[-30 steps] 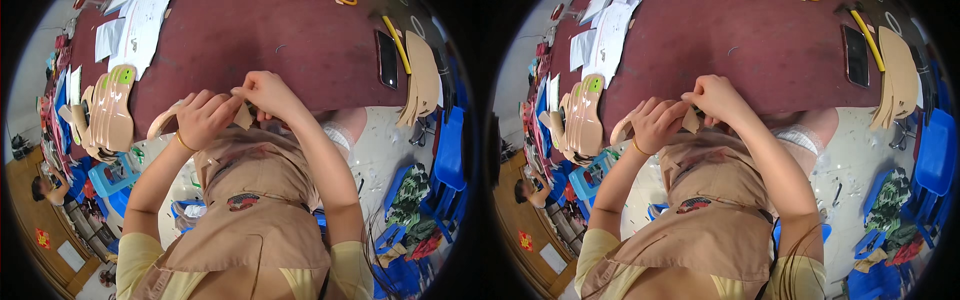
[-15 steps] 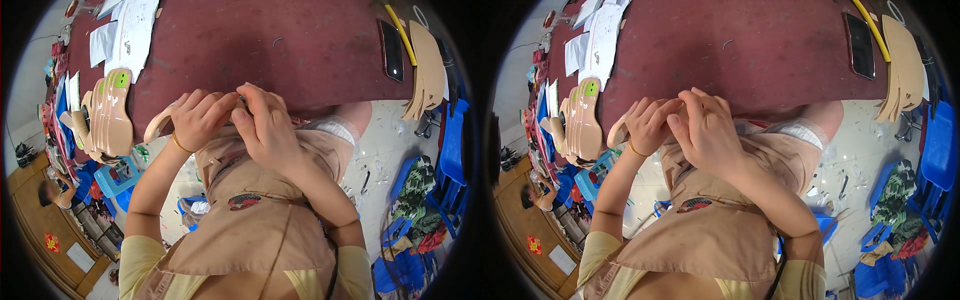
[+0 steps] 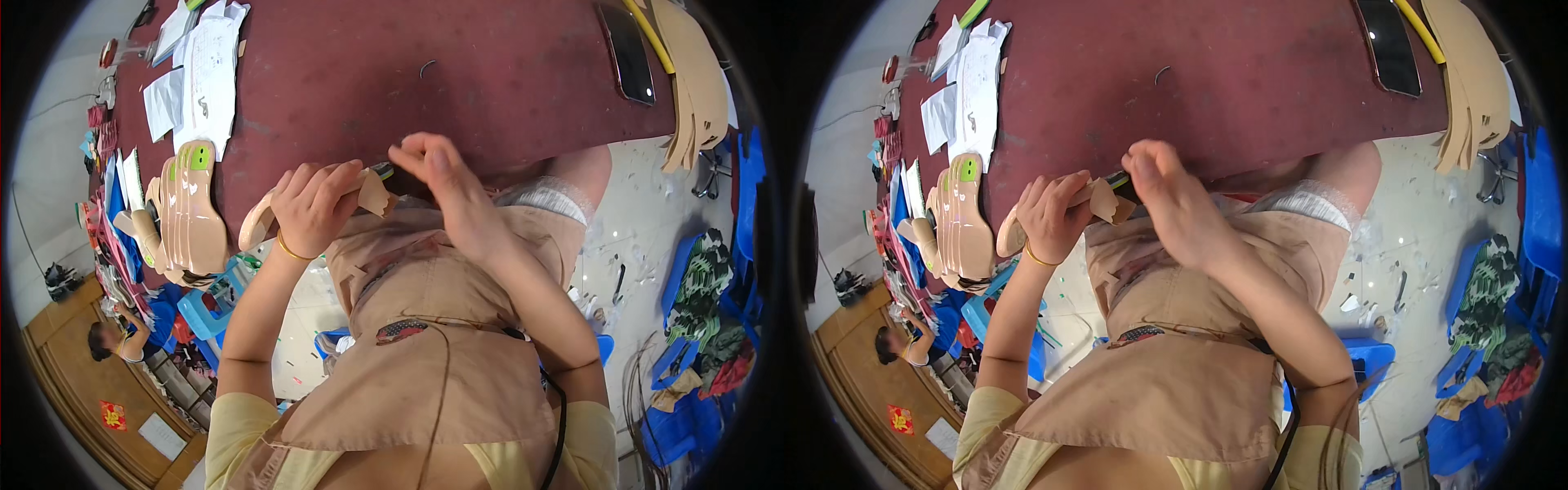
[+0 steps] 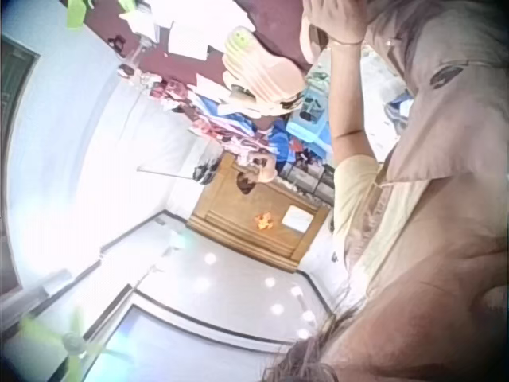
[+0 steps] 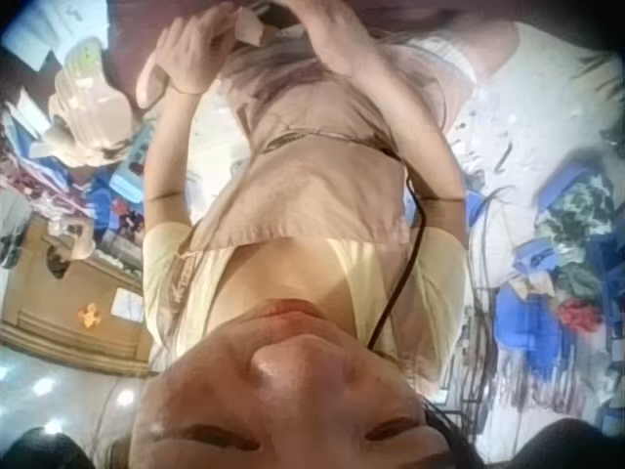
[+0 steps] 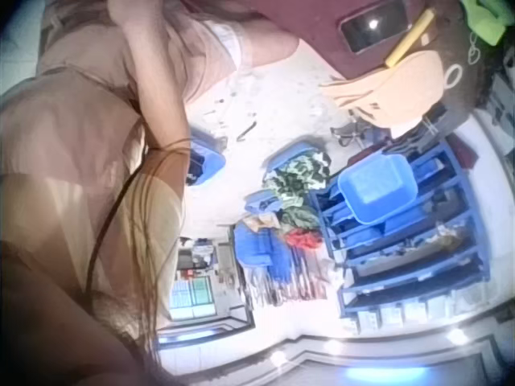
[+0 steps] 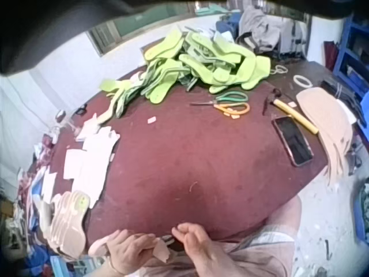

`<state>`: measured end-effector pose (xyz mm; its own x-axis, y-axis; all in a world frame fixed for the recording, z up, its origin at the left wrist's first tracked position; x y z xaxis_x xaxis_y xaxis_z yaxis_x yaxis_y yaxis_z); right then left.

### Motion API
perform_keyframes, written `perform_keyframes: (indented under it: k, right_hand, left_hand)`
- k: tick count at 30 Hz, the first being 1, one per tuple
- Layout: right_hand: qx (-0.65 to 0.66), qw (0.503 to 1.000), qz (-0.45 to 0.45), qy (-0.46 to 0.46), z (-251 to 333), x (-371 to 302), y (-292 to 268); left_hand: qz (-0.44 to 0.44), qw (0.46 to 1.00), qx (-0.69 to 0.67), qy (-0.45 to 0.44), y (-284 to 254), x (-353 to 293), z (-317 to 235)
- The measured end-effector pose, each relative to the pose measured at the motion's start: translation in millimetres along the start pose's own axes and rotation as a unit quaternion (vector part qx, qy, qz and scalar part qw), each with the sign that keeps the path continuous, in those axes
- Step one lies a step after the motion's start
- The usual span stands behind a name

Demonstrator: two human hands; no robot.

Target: The recorder is seen assembling shoe components, specifically attaching the upper to the insole and trimming materials.

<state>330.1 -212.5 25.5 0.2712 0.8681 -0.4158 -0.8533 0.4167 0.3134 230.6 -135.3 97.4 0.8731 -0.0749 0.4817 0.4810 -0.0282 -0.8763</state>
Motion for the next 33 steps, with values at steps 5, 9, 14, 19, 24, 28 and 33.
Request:
perform_keyframes:
  k: [5,9,14,19,24,28,33]
  right_hand:
    - [-0.144,0.985,-0.033,-0.084,14.9,-5.9,18.6]
    - [-0.126,0.991,0.045,0.001,4.5,32.0,44.3]
    - [0.292,0.937,0.144,0.124,-12.2,63.6,11.0]
    - [-0.057,0.998,-0.025,0.013,12.1,17.3,-12.5]
    - [-0.135,0.989,-0.051,-0.031,20.7,4.7,6.3]
    - [-0.102,0.993,-0.054,-0.038,29.3,9.9,9.8]
    - [0.03,0.999,-0.013,0.014,3.0,45.1,19.5]
  left_hand:
    - [0.002,1.0,-0.004,-0.004,-0.3,3.0,0.2]
    - [0.008,1.0,0.015,-0.002,-1.1,-4.9,-3.5]
    - [0.003,1.0,0.003,0.001,-2.3,0.2,-1.1]
    - [-0.009,1.0,0.012,0.003,-2.1,-1.1,-1.6]
    - [-0.017,1.0,0.008,0.001,-0.6,-2.4,-2.3]
    - [-0.023,1.0,-0.011,-0.003,-1.0,4.1,3.4]
    - [-0.007,0.999,-0.01,-0.04,1.3,1.0,13.4]
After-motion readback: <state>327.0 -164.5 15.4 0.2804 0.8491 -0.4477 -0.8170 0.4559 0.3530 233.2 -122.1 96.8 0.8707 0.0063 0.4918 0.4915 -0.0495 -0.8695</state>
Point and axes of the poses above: each hand's wrist, its own x-axis towards the middle knuckle, its own y-axis out of the palm, z = x × y, the point moved 10 cm from there along x, towards the middle knuckle, and after that the axes turned 12 degrees about y, right-handed, at the moved point
